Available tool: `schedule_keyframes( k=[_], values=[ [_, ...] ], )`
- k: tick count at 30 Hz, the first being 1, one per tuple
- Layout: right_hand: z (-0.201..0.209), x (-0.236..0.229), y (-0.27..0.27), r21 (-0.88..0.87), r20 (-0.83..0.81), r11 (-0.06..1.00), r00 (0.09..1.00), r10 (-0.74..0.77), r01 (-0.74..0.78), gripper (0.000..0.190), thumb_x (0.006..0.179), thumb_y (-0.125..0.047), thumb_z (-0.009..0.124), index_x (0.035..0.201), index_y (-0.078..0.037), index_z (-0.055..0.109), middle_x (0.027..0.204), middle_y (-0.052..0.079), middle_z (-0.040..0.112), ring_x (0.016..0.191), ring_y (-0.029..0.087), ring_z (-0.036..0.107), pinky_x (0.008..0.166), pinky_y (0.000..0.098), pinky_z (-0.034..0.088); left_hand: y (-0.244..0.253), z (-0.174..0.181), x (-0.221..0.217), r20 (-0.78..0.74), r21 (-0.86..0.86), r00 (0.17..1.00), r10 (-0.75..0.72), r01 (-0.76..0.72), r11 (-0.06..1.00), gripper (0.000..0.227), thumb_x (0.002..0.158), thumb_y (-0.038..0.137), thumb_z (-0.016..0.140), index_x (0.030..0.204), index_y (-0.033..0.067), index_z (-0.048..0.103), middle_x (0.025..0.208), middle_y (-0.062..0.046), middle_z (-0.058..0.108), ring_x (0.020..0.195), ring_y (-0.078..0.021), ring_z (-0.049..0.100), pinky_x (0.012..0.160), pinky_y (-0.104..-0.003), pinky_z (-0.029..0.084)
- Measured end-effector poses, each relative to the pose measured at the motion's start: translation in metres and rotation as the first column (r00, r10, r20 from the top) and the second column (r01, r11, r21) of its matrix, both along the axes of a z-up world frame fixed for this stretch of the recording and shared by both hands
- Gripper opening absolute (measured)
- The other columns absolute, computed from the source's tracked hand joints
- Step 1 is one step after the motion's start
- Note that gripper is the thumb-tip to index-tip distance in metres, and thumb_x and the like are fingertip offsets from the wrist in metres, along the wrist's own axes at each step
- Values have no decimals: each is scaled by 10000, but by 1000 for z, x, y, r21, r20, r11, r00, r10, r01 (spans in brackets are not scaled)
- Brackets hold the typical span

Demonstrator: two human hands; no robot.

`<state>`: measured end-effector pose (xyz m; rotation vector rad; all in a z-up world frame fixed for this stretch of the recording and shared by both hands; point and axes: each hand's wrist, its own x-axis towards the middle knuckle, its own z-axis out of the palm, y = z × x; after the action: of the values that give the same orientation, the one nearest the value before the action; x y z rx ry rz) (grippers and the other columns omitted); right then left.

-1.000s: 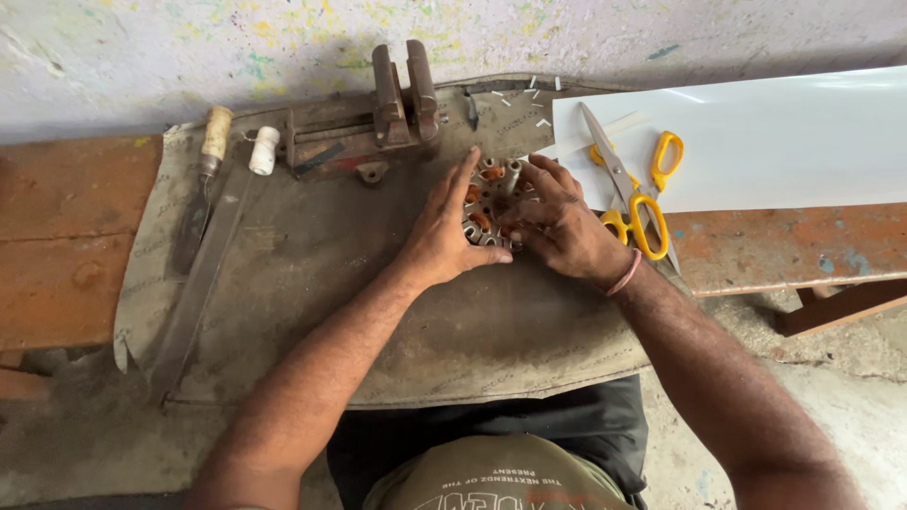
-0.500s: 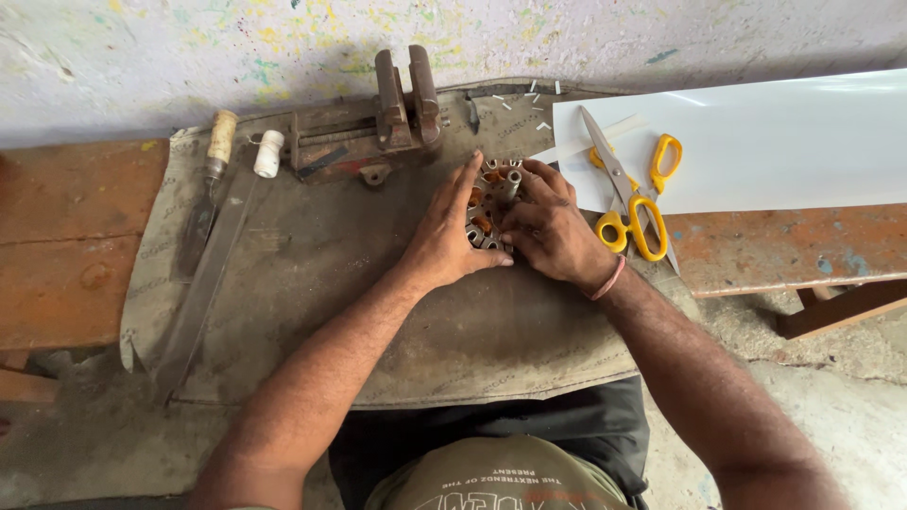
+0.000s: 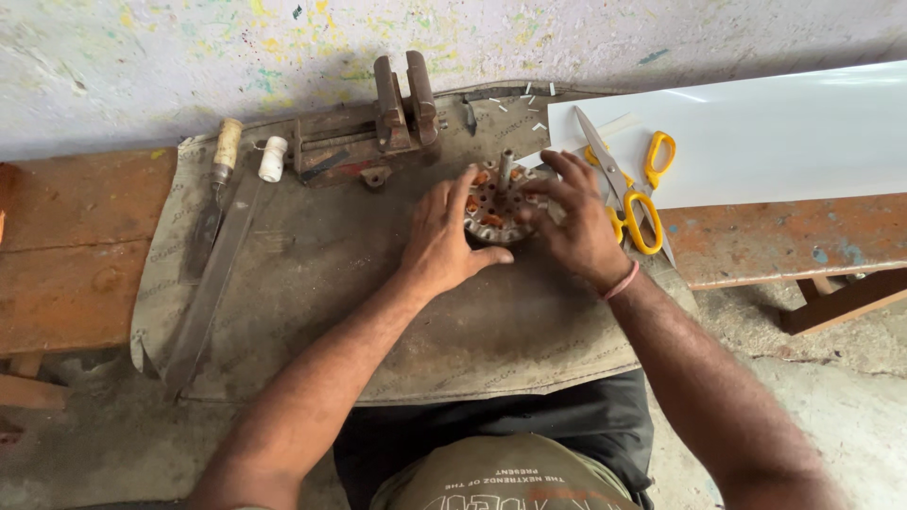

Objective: The person inserts small white plastic spacers into the slots of a circular metal stator core. They use yellow-handled scissors to cut a strip of white material into small pieces and then place them into the stator slots one by one. The person adjusts the stator on the workbench to align the slots during the process.

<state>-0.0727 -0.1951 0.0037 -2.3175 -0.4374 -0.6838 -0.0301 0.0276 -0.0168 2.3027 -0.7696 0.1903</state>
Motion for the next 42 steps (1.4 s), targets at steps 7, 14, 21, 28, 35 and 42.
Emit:
schedule_keyframes(
  k=[7,14,21,28,35,42],
  values=[
    [-19,2,8,24,-12,1000,1000,11,-11,231,902,-110,733,1130,-77,731,1483,184,572,1427,416,455,1175,500,401,-6,-14,-10,231,-92,972,54,-34,995,1151,739,405,953,1591,70,256,1512,-230,404,1388,-415,428,1139,-567,375],
    [-13,2,-6,-51,-100,997,994,50,-55,245,803,-141,798,1044,-108,774,1491,190,542,1418,427,426,1160,516,380,-14,-24,-10,245,-125,968,58,-28,992,1236,655,406,983,1602,164,227,1617,-317,221,1467,-490,319,1192,-580,315],
    [3,17,-3,-117,-165,982,978,131,-151,317,754,-171,854,1066,-145,801,1532,195,508,1447,453,370,1176,543,330,-10,-9,24,17,-141,988,-152,153,978,1452,589,419,1029,1638,197,50,1634,-295,212,1506,-495,254,1209,-583,315],
    [-3,17,-9,36,-255,983,950,181,-178,333,745,-200,865,1061,-135,781,1550,187,491,1445,399,431,1178,496,372,-9,-14,17,2,-119,988,-152,151,981,1387,583,354,1034,1623,262,121,1622,-290,194,1514,-470,247,1201,-566,338],
    [-7,22,-12,-7,-295,986,942,159,-169,364,735,-206,864,1068,-90,772,1564,212,453,1439,413,407,1167,498,361,-9,-13,17,18,-124,988,-156,157,980,1383,574,342,1040,1618,262,137,1615,-294,198,1510,-467,254,1203,-560,343],
    [-3,25,-9,-6,-319,985,934,163,-174,285,747,-206,846,1003,-103,774,1567,218,442,1451,430,392,1176,518,341,-9,-12,18,19,-134,987,-159,160,978,1394,569,348,1037,1620,258,127,1613,-289,212,1509,-464,263,1206,-556,341]
  ],
)
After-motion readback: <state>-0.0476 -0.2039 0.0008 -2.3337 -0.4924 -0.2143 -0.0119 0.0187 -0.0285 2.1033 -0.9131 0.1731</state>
